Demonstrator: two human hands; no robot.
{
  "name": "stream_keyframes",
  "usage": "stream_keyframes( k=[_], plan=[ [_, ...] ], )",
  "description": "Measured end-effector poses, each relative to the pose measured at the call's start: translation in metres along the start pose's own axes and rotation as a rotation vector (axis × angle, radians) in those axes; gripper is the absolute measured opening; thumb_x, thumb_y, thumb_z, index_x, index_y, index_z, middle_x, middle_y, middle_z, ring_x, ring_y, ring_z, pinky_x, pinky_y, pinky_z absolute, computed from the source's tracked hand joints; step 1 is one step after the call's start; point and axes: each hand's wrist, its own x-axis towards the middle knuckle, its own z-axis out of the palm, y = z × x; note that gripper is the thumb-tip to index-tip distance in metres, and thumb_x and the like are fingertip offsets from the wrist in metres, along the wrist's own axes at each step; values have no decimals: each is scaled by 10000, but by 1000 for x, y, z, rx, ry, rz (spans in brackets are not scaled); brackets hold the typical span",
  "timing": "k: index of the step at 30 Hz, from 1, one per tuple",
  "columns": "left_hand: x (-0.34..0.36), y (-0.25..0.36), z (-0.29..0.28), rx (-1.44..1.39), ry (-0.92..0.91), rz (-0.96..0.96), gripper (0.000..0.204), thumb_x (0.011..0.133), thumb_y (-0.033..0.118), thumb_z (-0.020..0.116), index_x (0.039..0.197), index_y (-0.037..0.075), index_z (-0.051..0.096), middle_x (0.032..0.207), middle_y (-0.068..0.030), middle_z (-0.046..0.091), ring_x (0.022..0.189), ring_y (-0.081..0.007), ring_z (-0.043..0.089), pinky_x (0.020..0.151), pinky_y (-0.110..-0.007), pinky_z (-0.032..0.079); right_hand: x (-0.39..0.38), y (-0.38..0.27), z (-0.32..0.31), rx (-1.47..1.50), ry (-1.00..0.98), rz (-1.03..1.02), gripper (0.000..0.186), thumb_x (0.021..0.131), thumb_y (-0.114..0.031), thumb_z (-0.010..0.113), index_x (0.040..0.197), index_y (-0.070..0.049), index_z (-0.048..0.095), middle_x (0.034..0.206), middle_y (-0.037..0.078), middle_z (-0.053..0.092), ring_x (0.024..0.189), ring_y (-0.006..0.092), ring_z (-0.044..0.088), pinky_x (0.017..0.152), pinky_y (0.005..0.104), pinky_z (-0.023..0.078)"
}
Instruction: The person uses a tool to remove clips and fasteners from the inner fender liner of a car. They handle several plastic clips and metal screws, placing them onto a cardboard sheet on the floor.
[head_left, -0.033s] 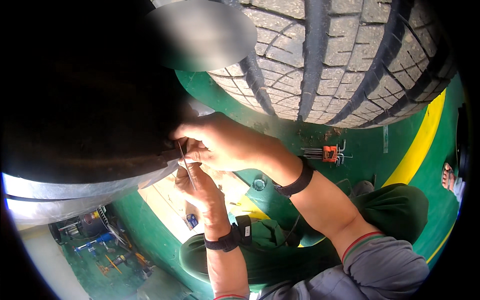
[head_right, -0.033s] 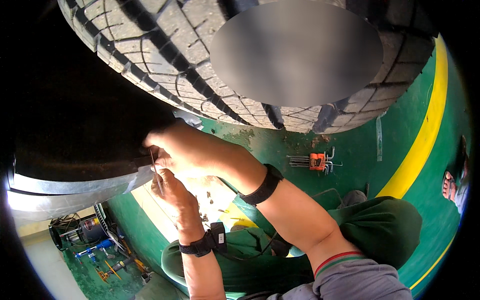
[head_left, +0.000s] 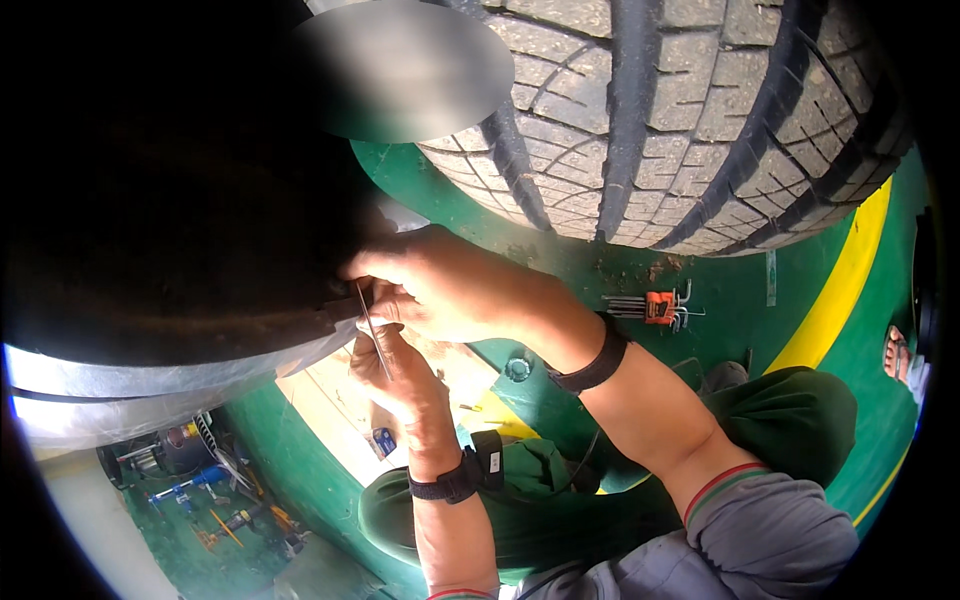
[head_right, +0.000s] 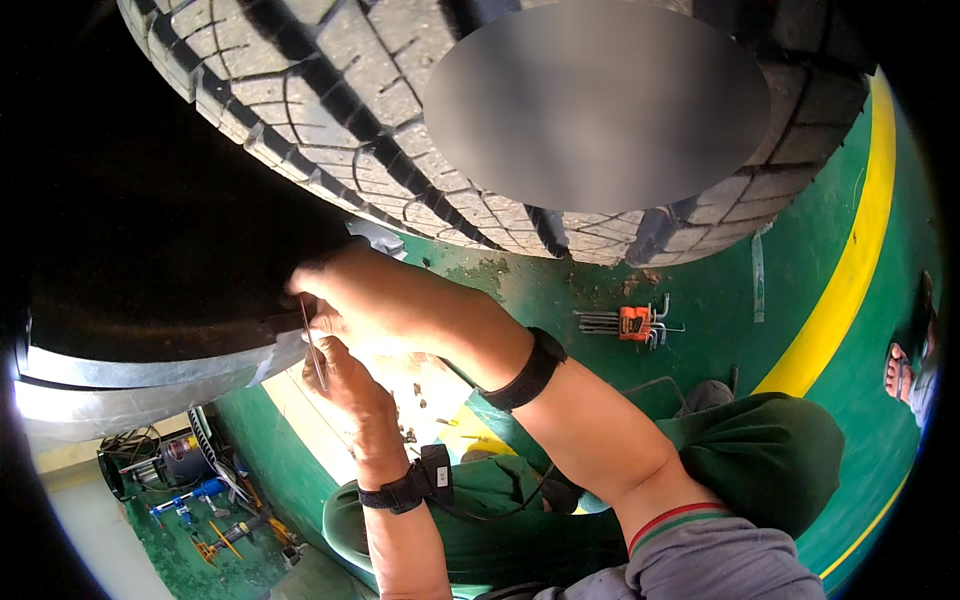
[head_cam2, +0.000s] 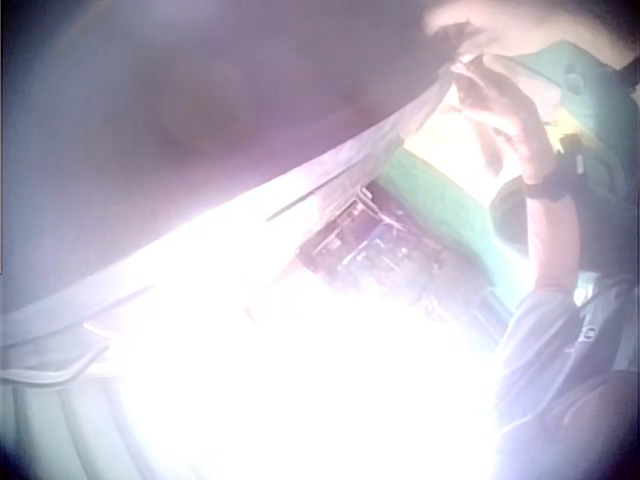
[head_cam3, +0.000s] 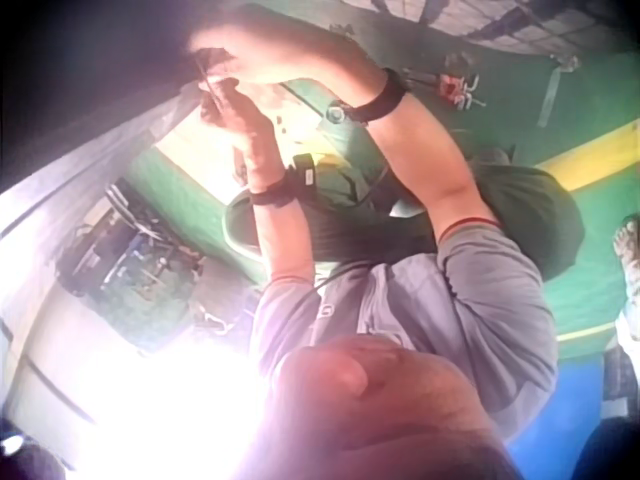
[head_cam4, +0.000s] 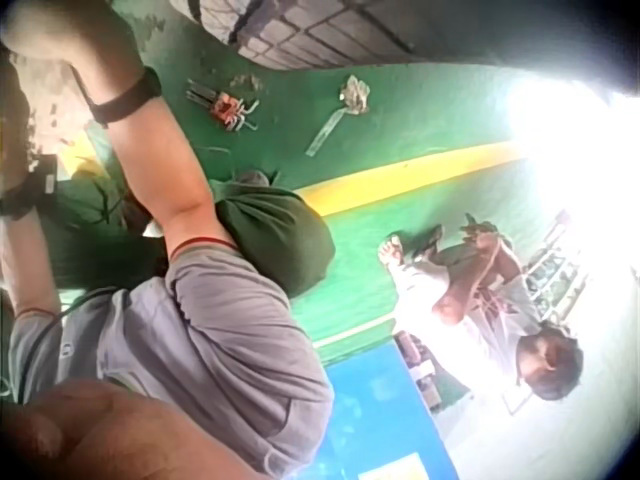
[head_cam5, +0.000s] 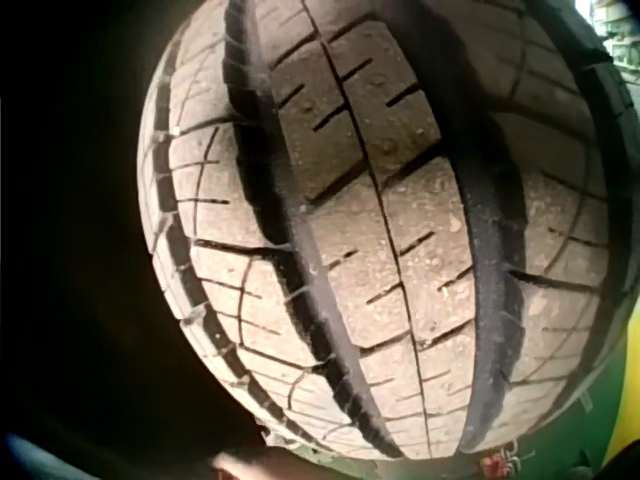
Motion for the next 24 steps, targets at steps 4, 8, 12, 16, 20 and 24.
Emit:
stream_keyframes(
  k=[4,8,12,16,20,24],
  plan=[
    [-2,9,3,66,69,-73,396,978,292,574,802,-48,677,746,-42,668,735,-104,562,719,-265,425,4,13,9,-174,91,-75,304,908,-112,638,1206,-51,618,948,160,701,818,304,685,699,378,547],
    [1,5,3,67,53,-9,463,978,364,572,776,-40,674,711,-41,657,726,-107,558,714,-282,432,14,20,8,-155,105,-142,209,897,-116,630,1091,-40,645,927,166,701,830,334,681,718,401,552],
    [1,-1,1,107,91,-33,535,981,432,557,741,-35,657,687,-33,640,719,-105,547,700,-285,425,25,14,6,-119,86,-84,127,881,-89,611,962,-15,676,938,156,720,864,342,694,768,403,567],
    [4,-9,-5,74,27,-72,599,946,546,575,826,-37,642,787,-50,639,740,-115,540,710,-283,427,33,15,18,-38,223,-88,126,874,-79,594,903,-11,696,916,163,722,835,350,696,761,403,567],
    [3,-3,-6,111,23,-64,591,956,533,567,789,-30,633,766,-45,637,715,-114,540,705,-277,431,42,10,18,91,277,64,131,841,-85,602,817,-7,705,850,193,710,801,354,691,743,416,562],
    [1,-1,-2,127,18,0,579,969,516,557,776,-25,635,750,-36,636,701,-112,539,694,-266,433,51,11,23,180,331,307,189,805,-169,647,728,-3,693,776,219,682,737,380,670,685,441,538]
  ],
)
